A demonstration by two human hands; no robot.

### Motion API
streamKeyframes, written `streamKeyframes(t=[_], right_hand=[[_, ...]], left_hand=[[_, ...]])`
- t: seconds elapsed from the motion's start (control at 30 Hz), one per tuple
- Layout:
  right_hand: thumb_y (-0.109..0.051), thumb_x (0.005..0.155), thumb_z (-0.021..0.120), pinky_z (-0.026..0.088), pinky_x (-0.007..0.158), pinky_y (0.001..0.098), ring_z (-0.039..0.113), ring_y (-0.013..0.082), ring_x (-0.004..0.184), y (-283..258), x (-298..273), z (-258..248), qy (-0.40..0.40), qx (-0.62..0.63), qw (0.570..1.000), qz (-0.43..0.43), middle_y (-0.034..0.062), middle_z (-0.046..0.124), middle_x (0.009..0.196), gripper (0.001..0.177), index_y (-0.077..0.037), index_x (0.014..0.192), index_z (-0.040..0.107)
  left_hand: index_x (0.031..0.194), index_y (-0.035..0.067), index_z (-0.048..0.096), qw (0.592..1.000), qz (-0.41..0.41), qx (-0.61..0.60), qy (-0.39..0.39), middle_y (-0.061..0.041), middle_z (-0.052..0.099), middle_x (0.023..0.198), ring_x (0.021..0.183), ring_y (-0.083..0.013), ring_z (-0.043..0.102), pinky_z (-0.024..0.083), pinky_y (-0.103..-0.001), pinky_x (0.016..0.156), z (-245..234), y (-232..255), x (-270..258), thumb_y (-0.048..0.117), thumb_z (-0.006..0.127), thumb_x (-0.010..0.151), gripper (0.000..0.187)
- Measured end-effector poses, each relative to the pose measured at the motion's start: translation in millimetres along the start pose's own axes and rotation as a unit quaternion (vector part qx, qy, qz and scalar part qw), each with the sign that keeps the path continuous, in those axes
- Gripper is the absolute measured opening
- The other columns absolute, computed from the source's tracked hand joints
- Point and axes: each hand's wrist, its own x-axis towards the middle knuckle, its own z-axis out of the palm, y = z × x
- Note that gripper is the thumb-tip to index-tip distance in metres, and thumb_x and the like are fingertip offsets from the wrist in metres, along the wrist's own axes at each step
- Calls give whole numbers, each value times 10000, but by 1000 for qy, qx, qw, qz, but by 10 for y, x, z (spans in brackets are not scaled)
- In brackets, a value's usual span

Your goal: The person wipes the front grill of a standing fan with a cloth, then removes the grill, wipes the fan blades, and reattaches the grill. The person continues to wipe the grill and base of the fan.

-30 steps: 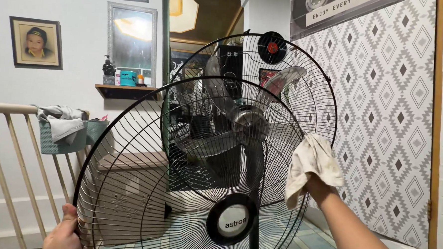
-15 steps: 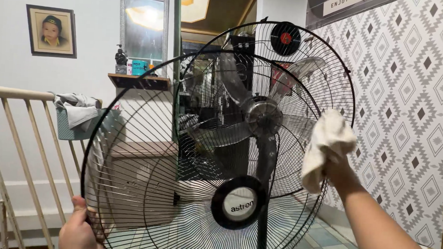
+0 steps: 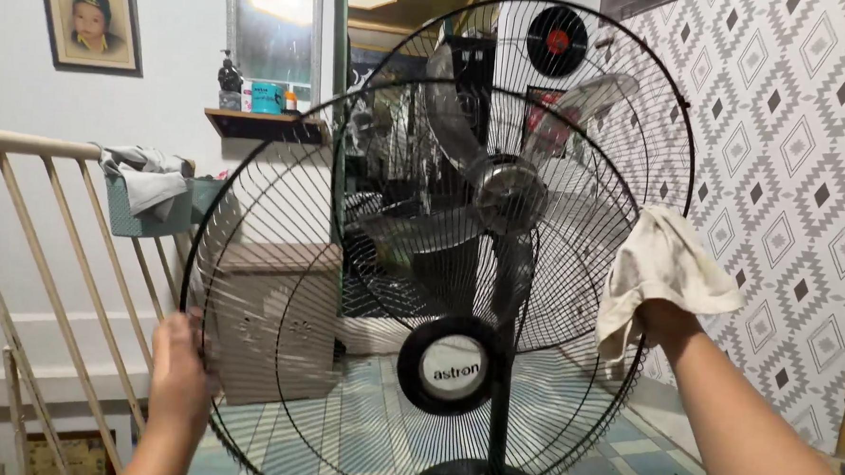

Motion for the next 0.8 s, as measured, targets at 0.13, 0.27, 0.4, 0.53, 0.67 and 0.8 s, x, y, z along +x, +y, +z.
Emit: streamKeyframes(t=[0.13,0.27,0.4,0.53,0.67,0.8], right_hand=[[-505,1064,551,377,517,219,406,59,631,-190,-283,-48,12,26,1000,2,-32,469,833,386,-141,1148,458],[-406,1089,516,352,494,225,362,70,611,-451,-472,29,31,146,987,-54,-57,400,790,287,-171,957,418],[-170,1000,536,376,510,296,448,138,610,-398,-659,72,11,-24,987,-158,7,501,787,59,-118,980,514],[-101,912,552,541,614,274,598,134,681,-400,-859,326,-34,-45,989,-140,38,617,804,66,-99,977,552],[-162,878,654,547,619,301,623,113,739,-185,-1022,427,-11,21,999,-35,-5,629,860,211,-157,1055,539],[-308,982,649,456,602,315,507,139,688,21,-845,393,-24,30,999,-29,18,551,841,267,-80,1076,547]], left_hand=[[1499,36,419,952,172,250,-34,-212,540,1347,1206,-353,552,433,-479,1022,94,577,57,644,595,921,858],[1508,57,435,937,201,274,-82,-210,535,1369,1228,-348,559,444,-469,1008,220,1204,112,712,708,726,1056],[1474,77,494,912,243,307,-124,-178,597,1235,1062,-311,630,516,-437,889,497,1693,169,683,725,718,996],[1293,125,670,886,257,342,-178,-115,692,1024,814,-253,687,560,-400,721,1016,2015,36,693,754,655,858],[1029,92,728,825,236,466,-216,-104,715,883,825,-272,700,553,-427,700,1490,2126,-159,806,608,771,769],[844,83,774,833,162,495,-188,-96,711,742,780,-306,710,543,-455,699,1652,2134,-154,786,496,870,756]])
